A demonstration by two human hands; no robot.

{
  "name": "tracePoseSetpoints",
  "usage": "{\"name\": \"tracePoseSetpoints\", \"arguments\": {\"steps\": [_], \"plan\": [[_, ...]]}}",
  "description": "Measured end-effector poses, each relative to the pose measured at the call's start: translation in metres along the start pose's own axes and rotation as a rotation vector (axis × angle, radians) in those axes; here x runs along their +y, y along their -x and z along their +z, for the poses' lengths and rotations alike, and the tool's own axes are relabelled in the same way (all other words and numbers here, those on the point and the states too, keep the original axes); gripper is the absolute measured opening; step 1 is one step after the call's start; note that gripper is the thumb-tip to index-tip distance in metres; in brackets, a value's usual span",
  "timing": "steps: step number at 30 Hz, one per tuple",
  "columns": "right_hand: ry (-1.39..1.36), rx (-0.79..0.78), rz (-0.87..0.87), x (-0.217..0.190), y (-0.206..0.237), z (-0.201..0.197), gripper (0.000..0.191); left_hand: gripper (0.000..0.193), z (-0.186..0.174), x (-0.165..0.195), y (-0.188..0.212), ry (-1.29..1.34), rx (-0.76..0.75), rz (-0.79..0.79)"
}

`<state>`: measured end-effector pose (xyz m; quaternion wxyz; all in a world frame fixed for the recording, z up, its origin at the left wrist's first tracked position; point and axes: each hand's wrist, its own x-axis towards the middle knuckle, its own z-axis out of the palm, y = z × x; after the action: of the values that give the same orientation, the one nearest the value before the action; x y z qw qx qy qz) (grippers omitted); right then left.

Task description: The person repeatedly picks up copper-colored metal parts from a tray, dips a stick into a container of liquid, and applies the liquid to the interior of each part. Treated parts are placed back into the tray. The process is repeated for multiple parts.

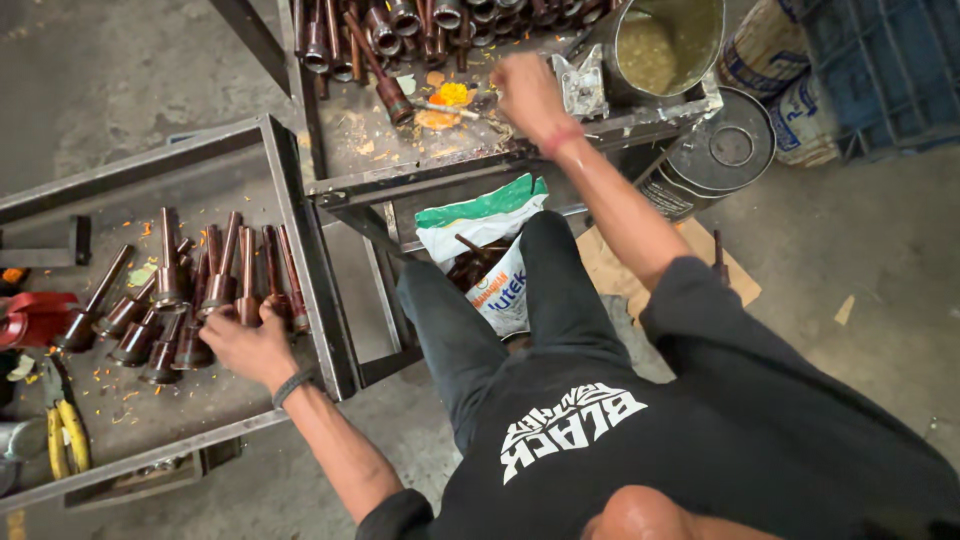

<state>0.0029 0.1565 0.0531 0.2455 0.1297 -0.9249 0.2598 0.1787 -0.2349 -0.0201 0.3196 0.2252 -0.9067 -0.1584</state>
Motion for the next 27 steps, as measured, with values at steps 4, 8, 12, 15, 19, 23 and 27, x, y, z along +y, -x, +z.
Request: {"name": "tracePoseSetpoints", "arguments": {"steps": [4, 8, 12, 15, 19, 23, 27], "plan": [[0.186, -0.308, 0.112, -0.018, -0.022, 0.003, 0.006, 0.042, -0.001, -0.001, -0.002, 0.010, -0.020, -0.028], [0.137, -0.427, 0.040, -0.034, -0.022, 0.011, 0.009, 0.042, -0.002, -0.004, -0.005, -0.009, -0.010, -0.004], [0.170, -0.443, 0.060, -0.032, -0.017, 0.018, 0.010, 0.043, 0.001, -0.003, -0.007, -0.043, -0.025, -0.020], [0.186, -0.401, 0.043, -0.030, -0.016, 0.022, 0.009, 0.043, 0.001, -0.002, -0.007, -0.039, -0.056, -0.057], [0.298, -0.538, -0.048, -0.034, -0.011, 0.026, 0.014, 0.043, 0.001, -0.001, -0.006, -0.057, -0.033, -0.016], [0.386, -0.675, -0.042, -0.039, -0.007, 0.026, 0.017, 0.045, 0.002, -0.002, -0.005, -0.073, -0.040, -0.034], [0.306, -0.618, 0.086, -0.035, -0.008, 0.022, 0.015, 0.046, 0.003, -0.003, -0.004, -0.081, -0.037, -0.017]]}}
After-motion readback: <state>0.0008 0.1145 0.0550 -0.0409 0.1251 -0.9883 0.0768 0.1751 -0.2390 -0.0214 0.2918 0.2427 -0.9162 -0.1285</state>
